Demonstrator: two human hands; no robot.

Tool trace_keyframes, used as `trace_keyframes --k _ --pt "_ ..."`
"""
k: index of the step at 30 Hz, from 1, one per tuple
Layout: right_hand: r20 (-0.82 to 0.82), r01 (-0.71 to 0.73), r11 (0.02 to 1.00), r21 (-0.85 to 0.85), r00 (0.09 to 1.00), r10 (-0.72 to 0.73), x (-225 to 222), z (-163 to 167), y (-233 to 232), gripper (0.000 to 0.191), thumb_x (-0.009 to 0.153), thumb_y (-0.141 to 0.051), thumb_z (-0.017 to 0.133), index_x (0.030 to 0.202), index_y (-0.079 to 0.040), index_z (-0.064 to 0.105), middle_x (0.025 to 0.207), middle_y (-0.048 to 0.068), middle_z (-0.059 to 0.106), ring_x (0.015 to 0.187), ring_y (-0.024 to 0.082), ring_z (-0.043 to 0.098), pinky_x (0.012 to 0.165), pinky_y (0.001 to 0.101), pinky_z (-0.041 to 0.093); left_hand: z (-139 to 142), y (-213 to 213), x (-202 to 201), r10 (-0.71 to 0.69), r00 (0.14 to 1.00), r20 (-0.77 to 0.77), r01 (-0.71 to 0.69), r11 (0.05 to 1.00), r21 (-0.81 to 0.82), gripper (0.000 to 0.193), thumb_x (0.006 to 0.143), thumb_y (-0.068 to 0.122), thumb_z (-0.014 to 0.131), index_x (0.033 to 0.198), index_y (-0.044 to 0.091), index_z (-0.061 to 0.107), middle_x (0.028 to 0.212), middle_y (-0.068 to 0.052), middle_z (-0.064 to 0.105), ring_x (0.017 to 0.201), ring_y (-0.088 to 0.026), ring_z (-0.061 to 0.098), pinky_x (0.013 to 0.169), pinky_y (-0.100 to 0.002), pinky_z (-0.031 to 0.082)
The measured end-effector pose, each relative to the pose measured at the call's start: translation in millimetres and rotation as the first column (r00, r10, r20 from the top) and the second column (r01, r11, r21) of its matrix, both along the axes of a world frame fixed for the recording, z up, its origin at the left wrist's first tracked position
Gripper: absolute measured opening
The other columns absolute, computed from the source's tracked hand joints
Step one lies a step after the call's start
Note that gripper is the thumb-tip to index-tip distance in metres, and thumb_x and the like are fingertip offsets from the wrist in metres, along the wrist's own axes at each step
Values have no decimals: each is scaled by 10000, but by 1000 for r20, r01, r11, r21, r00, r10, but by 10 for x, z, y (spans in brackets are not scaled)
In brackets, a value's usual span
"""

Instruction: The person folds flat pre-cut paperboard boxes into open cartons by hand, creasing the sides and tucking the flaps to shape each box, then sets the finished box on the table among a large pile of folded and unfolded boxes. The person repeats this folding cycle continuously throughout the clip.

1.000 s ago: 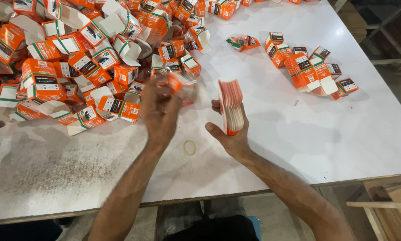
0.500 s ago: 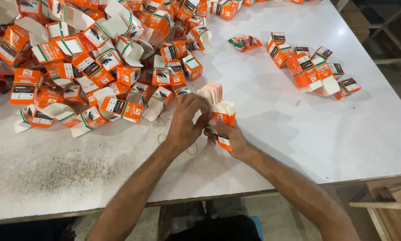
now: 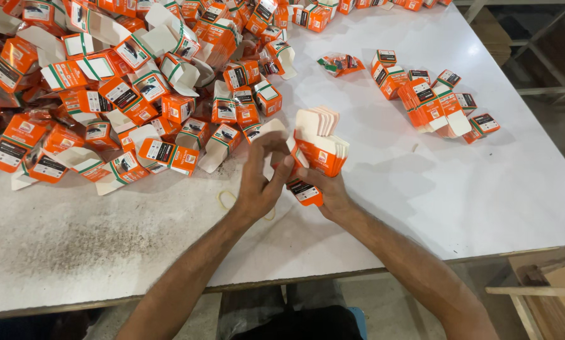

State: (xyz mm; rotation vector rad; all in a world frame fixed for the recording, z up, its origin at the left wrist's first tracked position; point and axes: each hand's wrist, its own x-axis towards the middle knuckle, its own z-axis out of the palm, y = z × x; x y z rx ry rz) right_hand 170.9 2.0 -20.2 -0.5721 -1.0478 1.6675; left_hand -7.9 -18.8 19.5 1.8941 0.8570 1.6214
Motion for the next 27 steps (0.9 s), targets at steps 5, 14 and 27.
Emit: trace_keyframes --k 5,14,27 --pt "22 107 994 21 994 -108 -15 -4 -20 562 851 -165 794 1330 -9 544 1149 106 679 1003 221 701 849 391 611 -221 89 -31 28 999 19 -25 991 -134 350 1088 313 538 1140 -1 682 981 -3 650 878 -112 555 843 -287 479" --pt "379 60 762 645 841 -387 -33 158 -220 654 879 -120 822 1432 -5 492 1263 84 672 1173 158 666 1025 333 563 -421 254 75 2 725 689 346 863 -367 249 930 10 618 1161 40 530 1183 -18 571 1107 -123 575 986 -297 503" --pt "384 61 794 604 851 -357 -71 154 -221 675 854 -92 823 1446 4 514 1360 106 644 1264 179 631 1089 360 535 -339 141 122 -17 718 696 400 829 -392 407 900 -56 613 1286 -6 493 1141 -100 641 1077 -173 649 926 -341 561"
